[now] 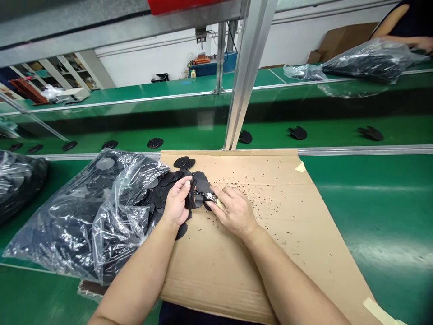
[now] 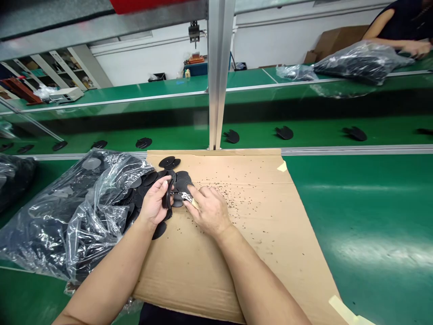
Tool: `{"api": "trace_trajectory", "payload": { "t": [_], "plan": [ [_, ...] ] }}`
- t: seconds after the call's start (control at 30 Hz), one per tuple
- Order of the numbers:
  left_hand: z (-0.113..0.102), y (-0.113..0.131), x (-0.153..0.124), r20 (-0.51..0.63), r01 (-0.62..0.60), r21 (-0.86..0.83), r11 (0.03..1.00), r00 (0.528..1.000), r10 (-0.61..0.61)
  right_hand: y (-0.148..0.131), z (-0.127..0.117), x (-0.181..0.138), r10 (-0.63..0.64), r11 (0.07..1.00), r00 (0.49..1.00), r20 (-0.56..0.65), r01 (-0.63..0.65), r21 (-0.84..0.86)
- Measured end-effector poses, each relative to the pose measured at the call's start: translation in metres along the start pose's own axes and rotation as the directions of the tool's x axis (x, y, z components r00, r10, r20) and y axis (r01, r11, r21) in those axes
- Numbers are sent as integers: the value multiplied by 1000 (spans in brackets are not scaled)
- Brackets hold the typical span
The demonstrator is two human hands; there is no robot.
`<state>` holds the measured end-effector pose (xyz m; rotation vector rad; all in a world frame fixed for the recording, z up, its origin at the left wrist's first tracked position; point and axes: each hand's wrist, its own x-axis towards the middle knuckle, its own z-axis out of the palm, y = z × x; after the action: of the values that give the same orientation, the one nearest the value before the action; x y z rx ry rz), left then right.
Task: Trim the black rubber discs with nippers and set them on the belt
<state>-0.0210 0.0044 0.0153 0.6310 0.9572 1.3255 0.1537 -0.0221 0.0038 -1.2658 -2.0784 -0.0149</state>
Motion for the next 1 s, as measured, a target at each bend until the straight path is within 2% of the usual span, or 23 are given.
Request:
{"api": "trace_trajectory", "payload": {
  "t": [0.2,0.33,0.47,0.57,0.67,0.8,1.0],
  "plan": [
    [-1,-2,0,8,-9,11,1000,1000,9,2,1,0,-19,997,999,45,22,-70],
    [-1,-5,1,9,5,18,1000,1000,-5,2,1,-1,17,996,995,97,-8,-89],
    [0,-3,1,4,30,-2,1000,1000,-30,0,1,-1,133,991,980,146,-134,-6],
    [0,-1,1,20,-8,-16,1000,1000,8,-1,1,0,260,956,956,133,-274,104],
    [-2,1,2,21,-37,-23,999,999,37,0,0,1,326,925,938,116,-342,164],
    [-7,2,5,39,30,-142,989,999,-25,0,1,0,294,928,951,99,-309,209],
    [-10,1,4,182,195,-209,958,971,-157,-4,3,-1,174,957,981,85,-189,219]
  ]
}}
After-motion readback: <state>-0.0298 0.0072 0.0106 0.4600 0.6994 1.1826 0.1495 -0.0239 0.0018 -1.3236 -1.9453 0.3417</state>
